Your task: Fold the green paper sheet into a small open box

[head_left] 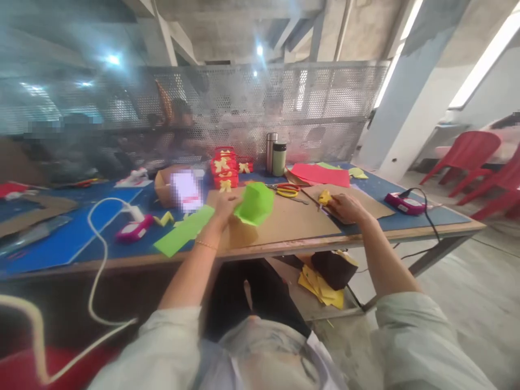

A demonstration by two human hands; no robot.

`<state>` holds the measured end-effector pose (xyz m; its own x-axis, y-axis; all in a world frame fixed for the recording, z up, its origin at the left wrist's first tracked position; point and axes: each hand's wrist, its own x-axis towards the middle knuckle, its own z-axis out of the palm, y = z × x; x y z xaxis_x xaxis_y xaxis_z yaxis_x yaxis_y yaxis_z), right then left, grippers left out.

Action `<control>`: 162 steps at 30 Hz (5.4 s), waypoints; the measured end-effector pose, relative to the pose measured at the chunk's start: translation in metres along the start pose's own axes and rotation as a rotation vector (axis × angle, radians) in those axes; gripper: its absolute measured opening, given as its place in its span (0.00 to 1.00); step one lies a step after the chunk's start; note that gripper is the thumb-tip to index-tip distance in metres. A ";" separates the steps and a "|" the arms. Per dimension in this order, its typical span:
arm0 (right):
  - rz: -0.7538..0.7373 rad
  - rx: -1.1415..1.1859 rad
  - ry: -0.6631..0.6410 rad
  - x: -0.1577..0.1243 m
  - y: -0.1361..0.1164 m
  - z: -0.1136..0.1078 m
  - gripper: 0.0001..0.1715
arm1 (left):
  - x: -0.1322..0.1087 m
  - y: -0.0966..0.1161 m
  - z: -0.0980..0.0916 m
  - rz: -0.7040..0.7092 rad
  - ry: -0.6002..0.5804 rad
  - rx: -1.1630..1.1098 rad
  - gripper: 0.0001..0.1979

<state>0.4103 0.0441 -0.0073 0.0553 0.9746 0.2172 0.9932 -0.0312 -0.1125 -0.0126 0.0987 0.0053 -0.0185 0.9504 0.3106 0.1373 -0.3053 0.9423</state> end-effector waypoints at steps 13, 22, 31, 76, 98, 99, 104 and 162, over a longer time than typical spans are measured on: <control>0.034 0.182 0.165 -0.021 -0.017 -0.006 0.26 | -0.023 -0.010 -0.011 0.031 0.134 0.217 0.08; -0.359 1.125 0.047 -0.093 -0.129 -0.063 0.29 | -0.033 0.008 -0.011 0.102 0.324 0.219 0.06; -0.463 1.338 -0.079 -0.069 -0.206 -0.037 0.31 | -0.031 0.003 -0.010 -0.095 0.286 -0.010 0.05; -0.318 1.521 -0.082 -0.072 -0.226 -0.041 0.24 | -0.034 0.022 -0.010 -0.191 -0.043 -0.394 0.15; -0.289 1.280 0.015 -0.079 -0.229 -0.050 0.17 | -0.048 0.041 -0.002 -0.024 -0.161 -0.466 0.15; -0.295 1.277 0.017 -0.079 -0.229 -0.050 0.18 | -0.048 0.041 -0.002 -0.029 -0.159 -0.467 0.15; -0.324 1.253 0.028 -0.080 -0.227 -0.049 0.17 | -0.048 0.041 -0.003 -0.062 -0.137 -0.470 0.18; -0.312 0.161 0.428 -0.045 -0.103 -0.069 0.20 | -0.033 0.063 -0.003 0.120 -0.322 0.468 0.06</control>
<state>0.3126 -0.0116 0.0617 -0.1685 0.7538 0.6351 0.9428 0.3114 -0.1194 -0.0061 0.0480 0.0547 0.3165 0.9035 0.2891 0.5448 -0.4226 0.7243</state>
